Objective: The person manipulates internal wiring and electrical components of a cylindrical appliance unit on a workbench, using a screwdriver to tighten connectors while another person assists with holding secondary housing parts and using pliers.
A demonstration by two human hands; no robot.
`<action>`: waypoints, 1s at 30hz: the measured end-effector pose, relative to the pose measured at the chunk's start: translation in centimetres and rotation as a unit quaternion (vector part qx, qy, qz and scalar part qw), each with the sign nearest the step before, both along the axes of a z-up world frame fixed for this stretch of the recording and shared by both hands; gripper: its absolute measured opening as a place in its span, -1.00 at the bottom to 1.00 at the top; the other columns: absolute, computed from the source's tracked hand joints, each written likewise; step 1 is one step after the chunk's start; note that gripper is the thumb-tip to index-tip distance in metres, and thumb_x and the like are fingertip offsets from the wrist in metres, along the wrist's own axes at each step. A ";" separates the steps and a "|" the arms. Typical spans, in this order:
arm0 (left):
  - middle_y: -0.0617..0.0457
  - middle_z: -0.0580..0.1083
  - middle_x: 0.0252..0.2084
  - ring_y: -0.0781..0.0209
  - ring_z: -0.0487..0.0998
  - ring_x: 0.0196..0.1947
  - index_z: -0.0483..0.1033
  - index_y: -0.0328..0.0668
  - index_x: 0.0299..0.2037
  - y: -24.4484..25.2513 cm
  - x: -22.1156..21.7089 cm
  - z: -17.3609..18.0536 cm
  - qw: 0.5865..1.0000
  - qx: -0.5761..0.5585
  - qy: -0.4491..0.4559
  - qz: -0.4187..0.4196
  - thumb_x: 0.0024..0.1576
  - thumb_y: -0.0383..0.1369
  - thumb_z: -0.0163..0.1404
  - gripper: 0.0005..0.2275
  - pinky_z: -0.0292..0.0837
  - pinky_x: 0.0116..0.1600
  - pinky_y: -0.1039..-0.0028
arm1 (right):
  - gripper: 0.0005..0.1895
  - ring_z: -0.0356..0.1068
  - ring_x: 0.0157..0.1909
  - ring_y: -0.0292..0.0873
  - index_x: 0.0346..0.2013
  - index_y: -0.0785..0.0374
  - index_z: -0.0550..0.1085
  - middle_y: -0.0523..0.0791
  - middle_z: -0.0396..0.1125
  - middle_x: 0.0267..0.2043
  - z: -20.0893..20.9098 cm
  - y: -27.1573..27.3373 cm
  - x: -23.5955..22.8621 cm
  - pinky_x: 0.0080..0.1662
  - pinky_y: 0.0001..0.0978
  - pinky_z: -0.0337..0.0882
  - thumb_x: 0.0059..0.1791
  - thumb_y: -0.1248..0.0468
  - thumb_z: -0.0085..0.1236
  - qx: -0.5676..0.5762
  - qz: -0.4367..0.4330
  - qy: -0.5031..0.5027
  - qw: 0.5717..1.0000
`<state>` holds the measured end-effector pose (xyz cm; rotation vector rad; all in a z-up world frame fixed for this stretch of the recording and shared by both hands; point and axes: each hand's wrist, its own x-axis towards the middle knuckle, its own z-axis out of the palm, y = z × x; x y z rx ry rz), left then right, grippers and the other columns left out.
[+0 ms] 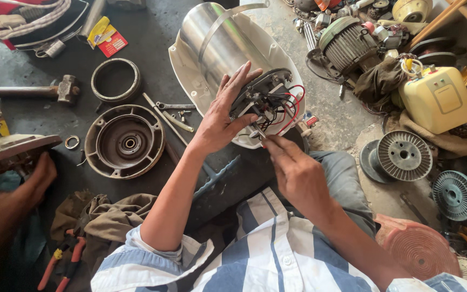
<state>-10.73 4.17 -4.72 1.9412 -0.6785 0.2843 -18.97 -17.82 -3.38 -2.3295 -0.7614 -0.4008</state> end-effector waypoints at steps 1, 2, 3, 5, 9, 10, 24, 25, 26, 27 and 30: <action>-0.03 0.27 0.53 -0.08 0.03 0.64 -0.10 -0.13 0.58 0.0 0.0 0.0 1.000 0.010 -0.009 0.005 0.16 -0.31 0.21 -0.16 -0.34 0.69 0.00 | -0.65 0.50 0.03 0.14 0.10 0.34 0.50 0.07 0.44 0.11 -0.1 0.2 -0.1 0.00 -0.13 0.50 0.02 0.45 0.06 0.000 0.000 0.000 1.000; -0.03 0.27 0.53 -0.08 0.03 0.64 -0.10 -0.13 0.58 -0.1 0.0 0.0 1.000 0.010 -0.008 0.006 0.16 -0.31 0.21 -0.16 -0.34 0.69 0.00 | -0.63 0.50 -0.01 0.14 0.12 0.34 0.49 0.08 0.43 0.11 -0.2 0.4 -0.2 -0.03 -0.13 0.50 0.00 0.45 0.07 -0.003 -0.004 0.014 1.000; -0.03 0.28 0.52 -0.08 0.06 0.63 -0.10 -0.14 0.58 -0.1 -0.1 0.0 1.000 0.006 -0.005 0.007 0.15 -0.30 0.22 -0.15 -0.33 0.68 0.00 | -0.61 0.50 -0.04 0.14 0.13 0.34 0.49 0.09 0.42 0.11 -0.3 0.6 -0.1 -0.07 -0.12 0.50 -0.01 0.46 0.08 -0.006 -0.009 0.027 1.000; -0.03 0.30 0.50 -0.07 0.08 0.62 -0.11 -0.15 0.57 -0.1 -0.1 0.0 1.000 0.002 -0.002 0.009 0.14 -0.30 0.23 -0.14 -0.33 0.68 0.00 | -0.62 0.50 -0.02 0.14 0.13 0.32 0.49 0.07 0.43 0.10 -0.6 1.1 0.1 -0.04 -0.13 0.51 0.01 0.46 0.06 0.023 -0.016 0.047 0.999; -0.02 0.33 0.48 -0.09 0.15 0.60 -0.09 -0.14 0.58 -0.2 -0.2 0.1 1.000 -0.005 0.003 0.015 0.12 -0.34 0.22 -0.14 -0.32 0.68 -0.01 | -0.60 0.48 0.00 0.19 0.15 0.33 0.47 0.09 0.41 0.09 -0.7 1.2 0.0 -0.04 -0.10 0.50 0.00 0.47 0.05 0.026 -0.012 0.046 0.999; -0.01 0.35 0.47 -0.09 0.19 0.58 -0.08 -0.14 0.57 -0.3 -0.2 0.1 1.000 -0.008 0.011 0.017 0.11 -0.35 0.22 -0.14 -0.31 0.67 -0.01 | -0.60 0.48 0.00 0.19 0.15 0.33 0.47 0.09 0.41 0.09 -0.6 1.2 0.0 -0.04 -0.10 0.50 0.00 0.47 0.05 0.024 -0.012 0.046 0.999; 0.01 0.39 0.43 -0.06 0.29 0.53 -0.13 -0.12 0.58 -0.6 -0.7 0.3 0.999 -0.031 0.003 0.024 0.10 -0.41 0.23 -0.12 -0.30 0.67 -0.07 | -0.61 0.56 0.01 -0.01 0.09 0.29 0.53 0.05 0.48 0.06 0.0 1.9 -0.2 -0.01 -0.33 0.50 0.02 0.54 -0.06 0.174 -0.023 0.153 0.973; 0.01 0.39 0.43 -0.06 0.30 0.53 -0.13 -0.11 0.58 -0.7 -0.7 0.3 0.999 -0.032 0.002 0.024 0.10 -0.41 0.23 -0.12 -0.31 0.67 -0.07 | -0.61 0.56 0.01 -0.01 0.09 0.29 0.53 0.05 0.48 0.06 0.0 1.9 -0.2 -0.01 -0.33 0.50 0.02 0.54 -0.06 0.174 -0.023 0.151 0.973; 0.01 0.39 0.43 -0.06 0.30 0.53 -0.13 -0.11 0.58 -0.7 -0.8 0.3 0.999 -0.032 0.001 0.024 0.10 -0.41 0.23 -0.12 -0.31 0.67 -0.07 | -0.64 0.56 0.04 -0.03 0.08 0.28 0.54 0.04 0.49 0.07 0.0 2.0 -0.2 0.03 -0.34 0.49 0.05 0.54 -0.05 0.191 -0.024 0.161 0.968; 0.01 0.40 0.43 -0.07 0.30 0.53 -0.13 -0.11 0.58 -0.7 -0.9 0.3 0.999 -0.029 0.001 0.027 0.10 -0.42 0.23 -0.11 -0.31 0.67 -0.06 | -0.67 0.57 0.07 -0.04 0.07 0.27 0.54 0.03 0.50 0.07 -0.1 1.9 -0.2 0.06 -0.35 0.48 0.08 0.53 -0.05 0.208 -0.024 0.170 0.963; 0.01 0.40 0.42 -0.07 0.30 0.53 -0.13 -0.11 0.59 -0.6 -0.9 0.3 0.999 -0.027 0.001 0.028 0.10 -0.43 0.22 -0.12 -0.31 0.67 -0.06 | -0.61 0.53 0.13 -0.04 0.07 0.27 0.54 0.05 0.48 0.11 -0.1 2.1 -0.4 0.08 -0.34 0.46 0.02 0.54 -0.10 0.194 -0.010 0.146 0.970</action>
